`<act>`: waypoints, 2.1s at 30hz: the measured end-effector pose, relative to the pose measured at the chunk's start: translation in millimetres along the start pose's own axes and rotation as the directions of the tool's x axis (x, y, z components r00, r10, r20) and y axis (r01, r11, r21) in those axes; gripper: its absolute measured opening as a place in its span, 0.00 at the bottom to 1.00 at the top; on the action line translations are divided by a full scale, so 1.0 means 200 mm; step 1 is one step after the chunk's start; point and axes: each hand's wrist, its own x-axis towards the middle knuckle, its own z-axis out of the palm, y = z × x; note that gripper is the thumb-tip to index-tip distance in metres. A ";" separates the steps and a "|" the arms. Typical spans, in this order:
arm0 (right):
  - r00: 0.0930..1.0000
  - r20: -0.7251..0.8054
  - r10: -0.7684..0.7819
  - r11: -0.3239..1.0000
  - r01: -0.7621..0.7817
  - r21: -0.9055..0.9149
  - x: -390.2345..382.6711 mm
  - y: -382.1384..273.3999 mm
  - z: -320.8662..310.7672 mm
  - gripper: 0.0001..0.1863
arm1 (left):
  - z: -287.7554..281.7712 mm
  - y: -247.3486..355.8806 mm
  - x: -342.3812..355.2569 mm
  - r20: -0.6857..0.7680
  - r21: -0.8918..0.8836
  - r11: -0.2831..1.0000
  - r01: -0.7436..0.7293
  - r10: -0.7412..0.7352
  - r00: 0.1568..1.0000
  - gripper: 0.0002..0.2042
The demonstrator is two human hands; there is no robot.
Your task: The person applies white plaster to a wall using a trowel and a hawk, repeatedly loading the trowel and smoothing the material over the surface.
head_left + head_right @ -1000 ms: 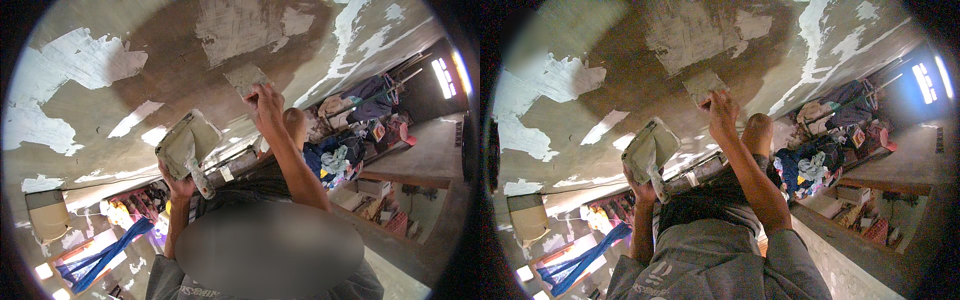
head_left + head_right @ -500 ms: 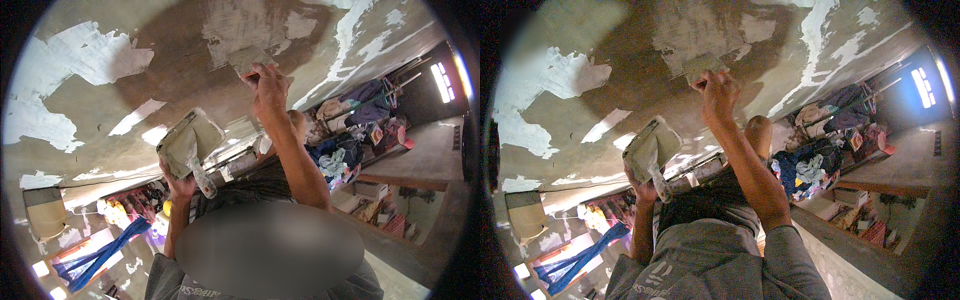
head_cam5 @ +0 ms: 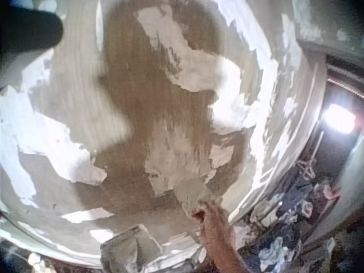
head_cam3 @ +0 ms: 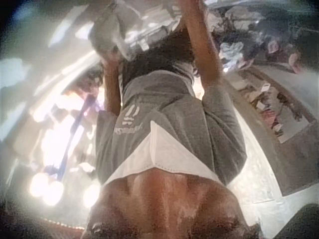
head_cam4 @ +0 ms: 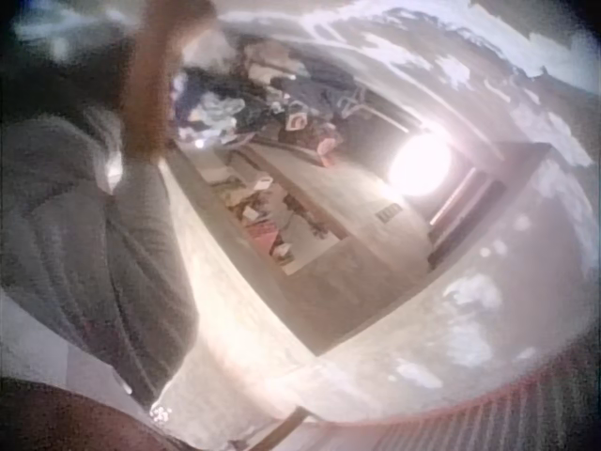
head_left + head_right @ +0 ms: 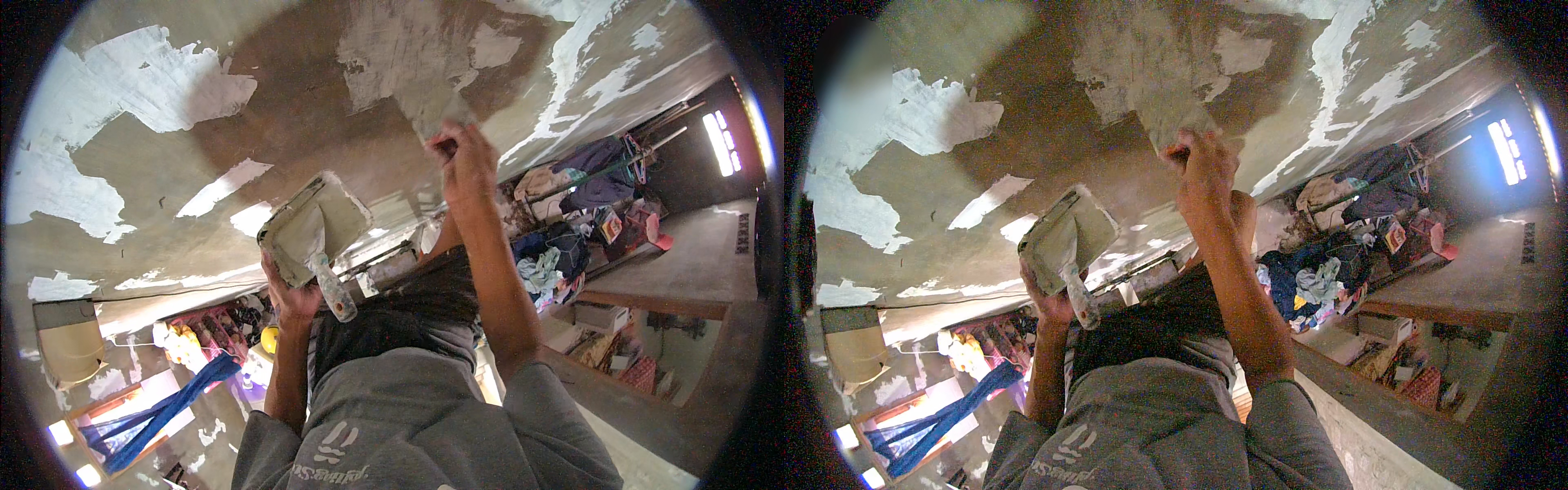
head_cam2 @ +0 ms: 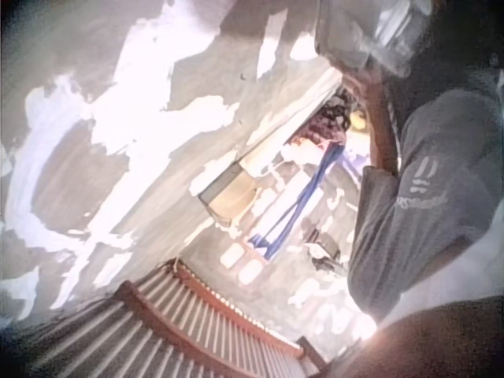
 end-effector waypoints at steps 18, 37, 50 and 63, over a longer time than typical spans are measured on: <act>0.599 0.203 -0.774 0.224 0.559 -0.798 0.19 0.14 -0.15 0.12 | -0.05 0.02 0.00 -0.026 0.213 0.976 -0.043 0.050 0.998 0.36; 0.560 0.407 -0.721 0.095 0.663 -0.743 -0.03 0.44 0.15 0.22 | -0.06 0.10 -0.06 -0.058 0.168 0.984 -0.055 0.065 0.996 0.33; 0.465 0.362 -0.808 0.064 0.680 -0.731 0.05 0.36 -0.06 0.07 | -0.02 0.10 -0.08 -0.104 0.261 0.961 -0.096 0.127 0.986 0.34; 0.423 0.186 -0.887 0.077 0.532 -0.843 0.44 0.19 -0.24 0.09 | 0.03 0.05 -0.07 0.019 0.824 0.507 -0.253 0.422 0.906 0.35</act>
